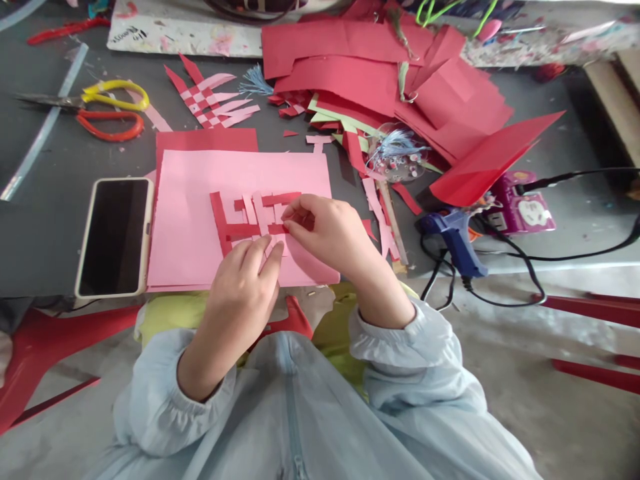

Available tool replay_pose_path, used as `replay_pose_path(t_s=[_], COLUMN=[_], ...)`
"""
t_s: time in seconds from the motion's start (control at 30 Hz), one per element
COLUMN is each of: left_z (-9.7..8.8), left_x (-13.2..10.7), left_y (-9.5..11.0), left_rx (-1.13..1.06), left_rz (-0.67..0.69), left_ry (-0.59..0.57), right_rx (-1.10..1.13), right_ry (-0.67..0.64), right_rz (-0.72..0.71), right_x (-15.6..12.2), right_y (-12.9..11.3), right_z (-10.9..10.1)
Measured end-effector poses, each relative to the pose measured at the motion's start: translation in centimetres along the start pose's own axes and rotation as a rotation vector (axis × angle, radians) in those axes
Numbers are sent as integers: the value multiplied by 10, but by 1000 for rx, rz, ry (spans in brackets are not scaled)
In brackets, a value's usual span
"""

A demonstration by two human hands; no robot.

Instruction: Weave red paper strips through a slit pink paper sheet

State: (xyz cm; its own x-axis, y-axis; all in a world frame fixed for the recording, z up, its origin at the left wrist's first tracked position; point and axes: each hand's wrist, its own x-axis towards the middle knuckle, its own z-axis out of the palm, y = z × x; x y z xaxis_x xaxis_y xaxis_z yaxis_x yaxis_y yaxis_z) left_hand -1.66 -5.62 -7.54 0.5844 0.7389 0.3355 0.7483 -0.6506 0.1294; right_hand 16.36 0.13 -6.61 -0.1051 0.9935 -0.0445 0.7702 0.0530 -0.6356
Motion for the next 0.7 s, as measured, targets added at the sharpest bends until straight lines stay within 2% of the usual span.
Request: replay_pose_path(t_s=[0.33,0.53,0.7], left_z=[4,7,10], left_x=[4,10,12], left_y=[-6,-9,-9], left_rx=[-11,10,-4], left_rz=[-118,-244,-297], left_ry=[59,4,-32], right_rx=[-12,-19,-24], right_ry=[4,-2,-15], right_rz=[-20,-13,-6], right_x=[0,0,1], right_y=[0,0,0], right_z=[-1,-1,-1])
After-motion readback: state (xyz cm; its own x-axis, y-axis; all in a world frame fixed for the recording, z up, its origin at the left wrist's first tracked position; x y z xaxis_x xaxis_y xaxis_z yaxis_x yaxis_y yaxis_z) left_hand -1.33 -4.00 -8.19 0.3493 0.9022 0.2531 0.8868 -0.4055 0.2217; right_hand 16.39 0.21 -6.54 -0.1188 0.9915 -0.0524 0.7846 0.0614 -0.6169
